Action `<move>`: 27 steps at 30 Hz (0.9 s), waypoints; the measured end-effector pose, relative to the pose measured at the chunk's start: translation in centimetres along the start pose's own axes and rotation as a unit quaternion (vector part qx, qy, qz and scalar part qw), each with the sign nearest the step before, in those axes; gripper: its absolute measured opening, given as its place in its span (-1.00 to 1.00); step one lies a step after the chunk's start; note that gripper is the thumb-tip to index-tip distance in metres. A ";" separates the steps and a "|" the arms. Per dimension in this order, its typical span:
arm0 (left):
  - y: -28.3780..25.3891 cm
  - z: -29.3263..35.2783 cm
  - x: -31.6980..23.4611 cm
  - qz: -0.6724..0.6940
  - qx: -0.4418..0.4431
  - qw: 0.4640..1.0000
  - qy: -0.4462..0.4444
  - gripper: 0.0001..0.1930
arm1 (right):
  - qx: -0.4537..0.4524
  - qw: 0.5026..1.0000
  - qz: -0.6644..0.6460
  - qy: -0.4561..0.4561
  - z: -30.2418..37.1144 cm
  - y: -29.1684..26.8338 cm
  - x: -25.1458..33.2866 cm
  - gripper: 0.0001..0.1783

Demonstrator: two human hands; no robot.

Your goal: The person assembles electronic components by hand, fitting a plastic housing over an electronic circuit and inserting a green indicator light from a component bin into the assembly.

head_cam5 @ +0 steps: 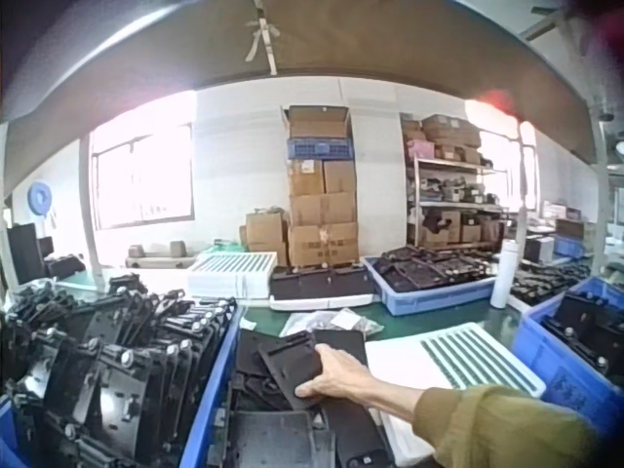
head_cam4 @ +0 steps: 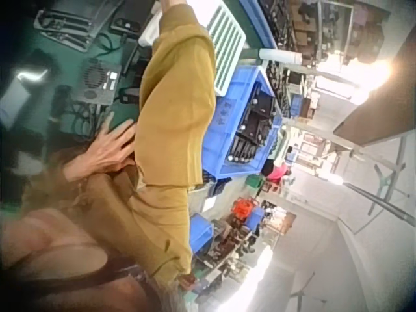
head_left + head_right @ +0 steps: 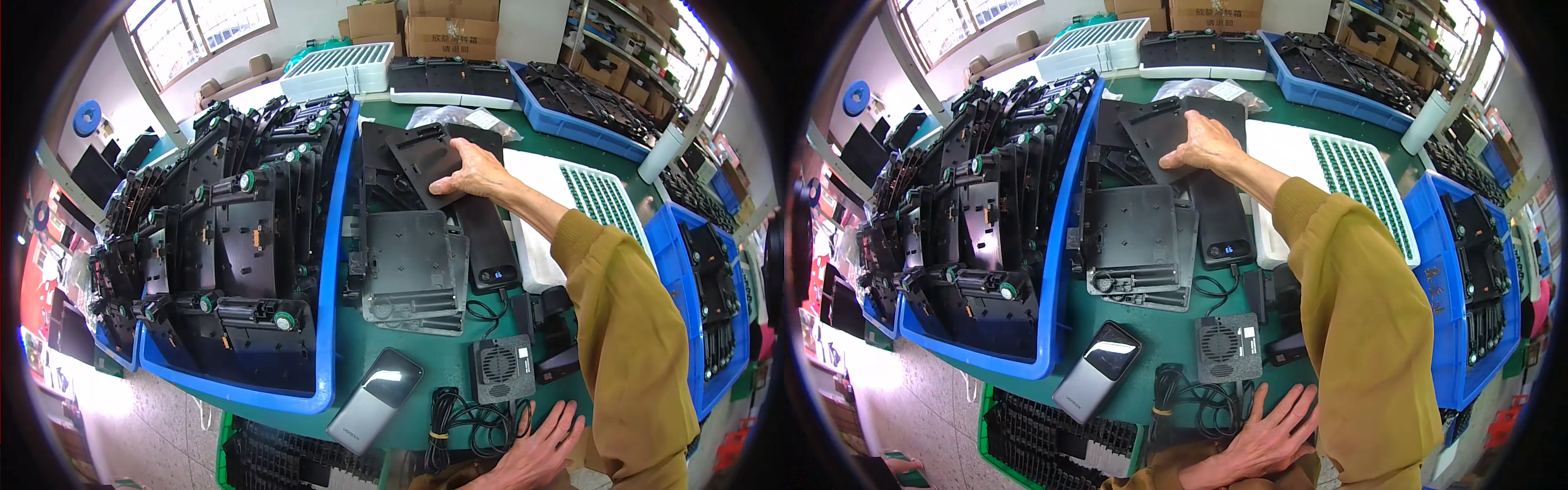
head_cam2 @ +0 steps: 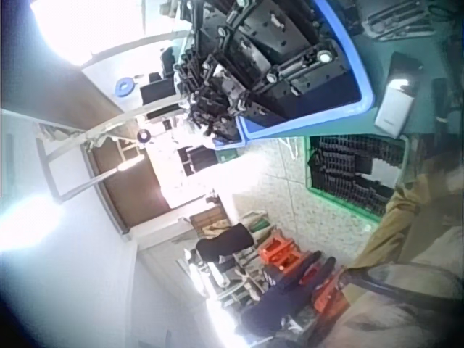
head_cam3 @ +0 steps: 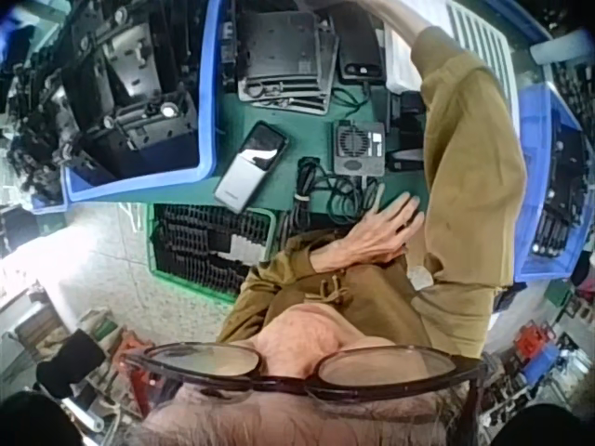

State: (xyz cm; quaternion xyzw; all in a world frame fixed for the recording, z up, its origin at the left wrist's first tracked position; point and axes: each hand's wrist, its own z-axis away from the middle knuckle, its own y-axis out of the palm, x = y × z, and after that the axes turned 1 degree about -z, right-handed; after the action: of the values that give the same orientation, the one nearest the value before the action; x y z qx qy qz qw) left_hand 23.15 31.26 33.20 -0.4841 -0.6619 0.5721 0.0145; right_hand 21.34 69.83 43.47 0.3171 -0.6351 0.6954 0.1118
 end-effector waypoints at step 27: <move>-1.1 -0.2 0.0 -0.027 -0.066 0.997 -0.017 -0.19 | -0.365 0.919 -0.089 -0.117 29.0 -11.6 1.1 -0.72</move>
State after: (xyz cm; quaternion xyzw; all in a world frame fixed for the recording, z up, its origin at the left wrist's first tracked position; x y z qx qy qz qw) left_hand 22.57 31.57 34.16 -0.4565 -0.7110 0.5347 -0.0129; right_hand 35.64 43.84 53.31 0.3887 -0.8226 0.3604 0.2057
